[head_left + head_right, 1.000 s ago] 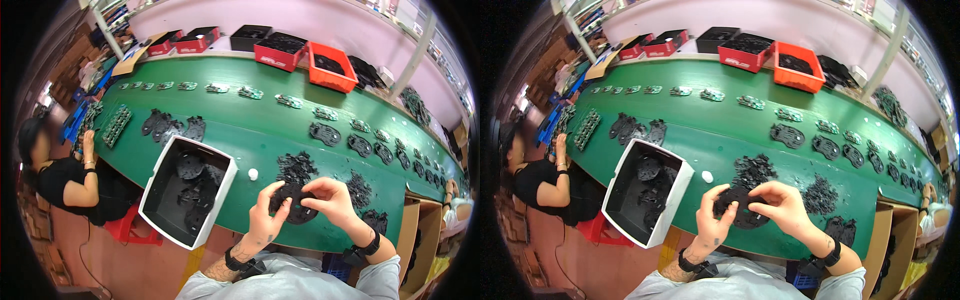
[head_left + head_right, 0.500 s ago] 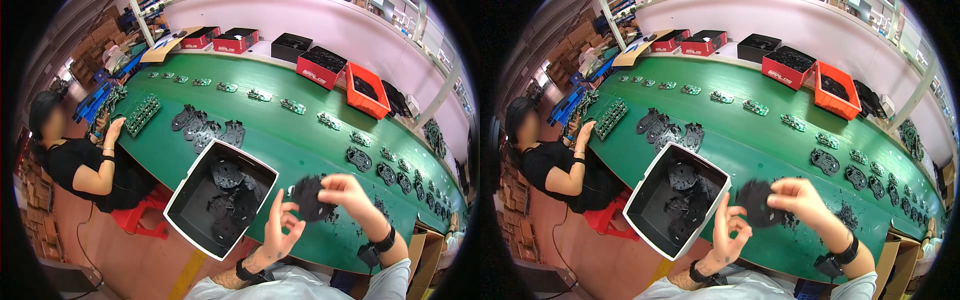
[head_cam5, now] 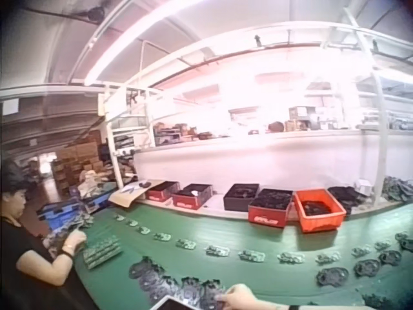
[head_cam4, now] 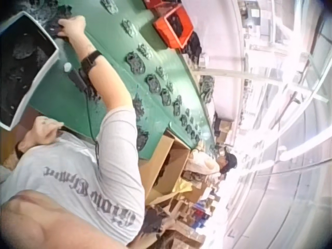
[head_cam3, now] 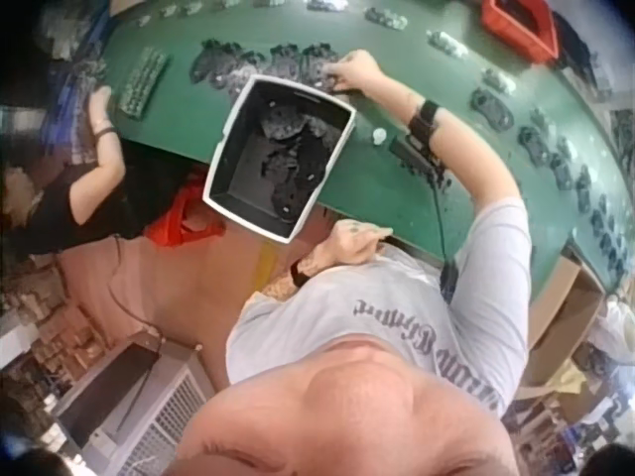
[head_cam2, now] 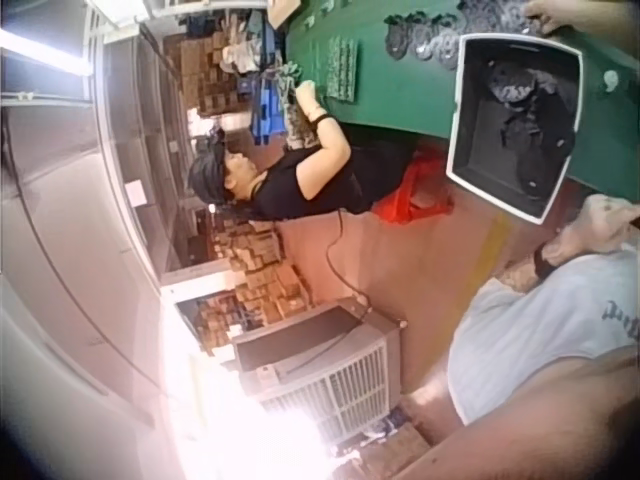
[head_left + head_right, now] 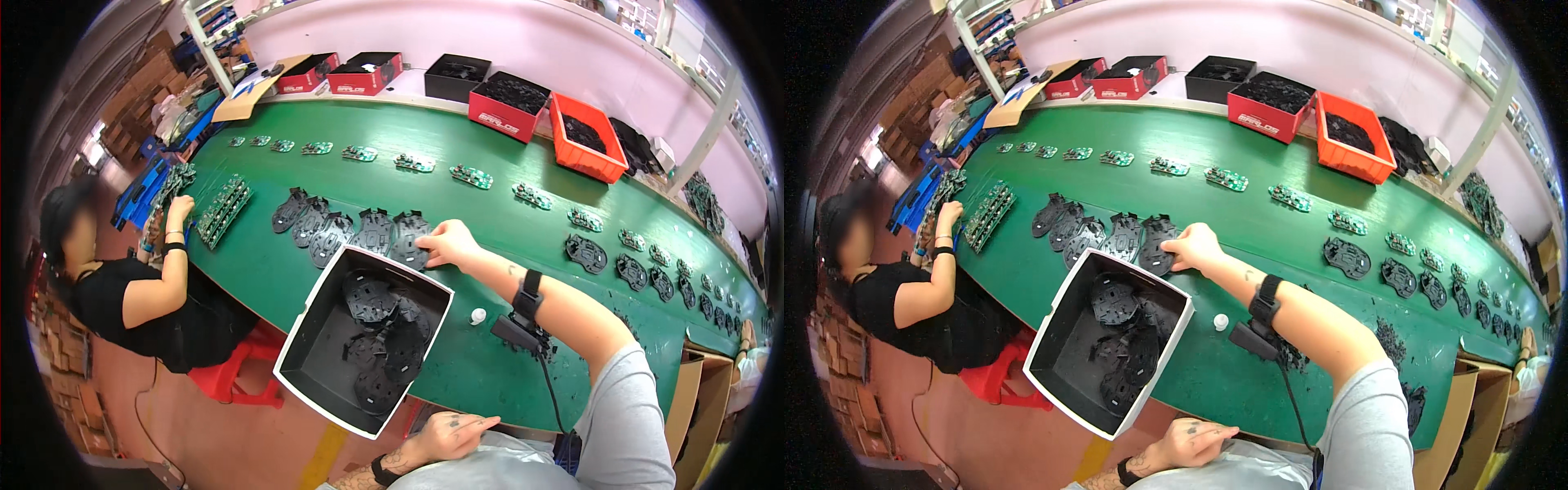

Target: The person assembles small electronic components on a green workbench. They pick up black plastic housings, apply adhesive from a small bottle, and attach small black parts. The person places completed assemblies into a white box and continues the process with multiple units.

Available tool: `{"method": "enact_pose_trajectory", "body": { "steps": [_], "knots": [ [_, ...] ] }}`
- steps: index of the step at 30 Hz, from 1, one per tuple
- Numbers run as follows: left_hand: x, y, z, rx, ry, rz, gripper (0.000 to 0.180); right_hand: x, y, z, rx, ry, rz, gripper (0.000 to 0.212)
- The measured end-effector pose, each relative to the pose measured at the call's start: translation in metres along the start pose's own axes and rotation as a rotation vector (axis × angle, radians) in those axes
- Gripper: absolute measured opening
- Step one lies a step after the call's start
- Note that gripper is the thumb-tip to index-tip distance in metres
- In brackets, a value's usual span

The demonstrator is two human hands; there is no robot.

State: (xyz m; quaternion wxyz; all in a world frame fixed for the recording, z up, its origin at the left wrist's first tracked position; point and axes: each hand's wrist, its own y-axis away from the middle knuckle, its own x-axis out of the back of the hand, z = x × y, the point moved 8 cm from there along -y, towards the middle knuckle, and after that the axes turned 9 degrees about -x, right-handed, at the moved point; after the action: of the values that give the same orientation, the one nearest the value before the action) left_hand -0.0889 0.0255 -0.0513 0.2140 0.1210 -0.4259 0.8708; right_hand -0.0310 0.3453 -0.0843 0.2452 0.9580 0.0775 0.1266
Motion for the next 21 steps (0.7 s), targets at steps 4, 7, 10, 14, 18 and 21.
{"method": "enact_pose_trajectory", "body": {
  "steps": [4, 7, 10, 14, 18, 21],
  "knots": [
    [-0.003, -0.003, -0.004, 0.046, -0.023, -0.037, 0.036, -0.001, 0.023, -0.017, 0.02, 0.348, -0.044, 0.037],
    [-0.012, -0.016, 0.003, -0.011, -0.012, -0.034, 0.034, -0.011, 0.032, -0.028, 0.237, 0.44, -0.073, 0.039],
    [-0.032, -0.028, 0.007, -0.069, 0.045, -0.077, 0.035, 0.015, 0.042, -0.024, 0.256, 0.301, -0.059, 0.044],
    [-0.057, -0.05, 0.02, -0.175, 0.111, -0.14, 0.035, 0.081, 0.121, -0.057, 0.374, 0.346, 0.124, 0.044],
    [-0.083, -0.076, 0.024, -0.212, 0.144, -0.316, 0.034, 0.163, 0.239, -0.052, 0.659, 0.526, 0.397, 0.027],
    [-0.099, -0.094, 0.023, -0.167, 0.186, -0.354, 0.031, 0.236, 0.309, 0.015, 0.627, 0.592, 0.417, 0.025]
  ]
}}
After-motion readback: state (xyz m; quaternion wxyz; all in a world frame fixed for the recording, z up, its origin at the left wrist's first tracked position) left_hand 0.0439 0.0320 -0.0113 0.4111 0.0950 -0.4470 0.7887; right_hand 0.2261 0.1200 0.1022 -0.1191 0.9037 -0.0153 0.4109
